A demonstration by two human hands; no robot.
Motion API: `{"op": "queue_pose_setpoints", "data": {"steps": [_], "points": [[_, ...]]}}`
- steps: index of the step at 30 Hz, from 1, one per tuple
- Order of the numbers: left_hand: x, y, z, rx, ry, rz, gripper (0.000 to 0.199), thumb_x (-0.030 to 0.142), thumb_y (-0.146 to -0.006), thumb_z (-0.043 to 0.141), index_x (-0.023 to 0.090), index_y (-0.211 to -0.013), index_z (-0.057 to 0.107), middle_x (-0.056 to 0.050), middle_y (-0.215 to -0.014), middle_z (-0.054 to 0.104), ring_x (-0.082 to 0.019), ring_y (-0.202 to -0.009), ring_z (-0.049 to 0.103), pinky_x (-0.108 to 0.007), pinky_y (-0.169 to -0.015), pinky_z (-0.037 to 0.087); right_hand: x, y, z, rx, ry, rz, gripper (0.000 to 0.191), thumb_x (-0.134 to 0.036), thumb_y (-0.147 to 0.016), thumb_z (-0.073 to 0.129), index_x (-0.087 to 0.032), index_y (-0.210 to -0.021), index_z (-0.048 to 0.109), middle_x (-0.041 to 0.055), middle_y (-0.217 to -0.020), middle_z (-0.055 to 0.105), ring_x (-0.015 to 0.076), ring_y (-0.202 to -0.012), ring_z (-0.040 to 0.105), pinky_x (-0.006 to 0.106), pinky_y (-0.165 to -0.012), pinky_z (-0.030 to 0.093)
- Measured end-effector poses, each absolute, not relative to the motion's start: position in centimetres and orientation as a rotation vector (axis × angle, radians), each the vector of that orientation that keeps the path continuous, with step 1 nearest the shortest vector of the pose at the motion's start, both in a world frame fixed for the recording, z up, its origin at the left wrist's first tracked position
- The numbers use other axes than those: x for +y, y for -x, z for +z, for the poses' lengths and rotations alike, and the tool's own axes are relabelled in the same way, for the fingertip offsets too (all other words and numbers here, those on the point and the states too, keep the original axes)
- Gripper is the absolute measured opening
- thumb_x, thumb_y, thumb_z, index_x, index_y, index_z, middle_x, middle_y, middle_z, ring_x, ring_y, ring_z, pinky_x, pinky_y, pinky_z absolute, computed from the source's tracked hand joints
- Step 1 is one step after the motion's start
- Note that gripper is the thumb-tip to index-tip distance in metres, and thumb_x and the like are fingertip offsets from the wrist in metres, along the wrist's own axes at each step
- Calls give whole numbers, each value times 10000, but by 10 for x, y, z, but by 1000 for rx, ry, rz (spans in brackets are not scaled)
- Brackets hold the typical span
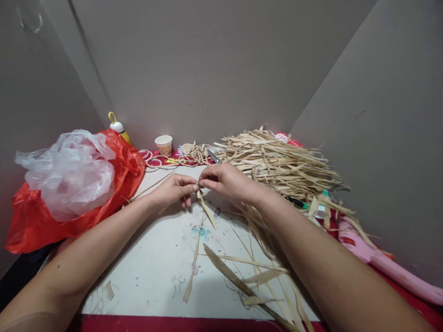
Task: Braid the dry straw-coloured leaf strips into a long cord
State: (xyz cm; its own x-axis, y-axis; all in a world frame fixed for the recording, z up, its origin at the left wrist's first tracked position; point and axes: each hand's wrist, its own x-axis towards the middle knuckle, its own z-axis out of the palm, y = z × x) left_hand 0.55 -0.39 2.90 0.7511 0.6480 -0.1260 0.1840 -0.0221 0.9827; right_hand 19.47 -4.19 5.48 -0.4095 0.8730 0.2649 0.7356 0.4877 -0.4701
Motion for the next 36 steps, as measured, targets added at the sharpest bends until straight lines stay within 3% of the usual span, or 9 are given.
{"op": "queue_pose_setpoints", "data": {"steps": [4, 8, 14, 27, 36], "points": [[-3, -8, 29, 640, -1453, 454, 239, 362, -808, 614, 125, -832, 606, 13, -572, 607, -38, -363, 466, -164, -371, 353, -40, -201, 56, -2287, 1339, 369, 187, -214, -838, 527, -125, -808, 688, 40, -712, 655, 111, -604, 514, 223, -583, 343], [-3, -5, 38, 618, -1482, 328, 224, 356, -799, 625, 134, -827, 618, 73, -530, 468, -7, -348, 307, -159, -344, 240, -40, -211, 60, -2373, 1219, 512, 218, -234, -853, 513, -120, -826, 697, 51, -736, 669, 127, -648, 554, 229, -613, 386], [-3, 1, 47, 588, -1708, 36, 271, 395, -803, 607, 131, -840, 657, 62, -514, 411, -33, -381, 315, -173, -340, 258, -43, -215, 62, -2487, 1147, 630, 207, -229, -834, 536, -148, -792, 721, 48, -759, 697, 132, -651, 583, 235, -622, 417], [-10, -9, 37, 759, -1595, 293, 331, 410, -818, 587, 122, -962, 661, 94, -454, 372, -29, -335, 263, -180, -336, 216, -42, -213, 63, -2422, 1221, 566, 210, -218, -826, 531, -129, -778, 715, 44, -712, 670, 124, -635, 556, 226, -597, 392], [-15, -13, 27, 638, -1755, 335, 262, 361, -842, 553, 121, -799, 650, 73, -476, 402, -26, -396, 284, -182, -396, 213, -43, -221, 65, -2412, 1200, 740, 210, -266, -819, 556, -143, -767, 719, 19, -682, 677, 122, -619, 573, 228, -596, 407]]}}
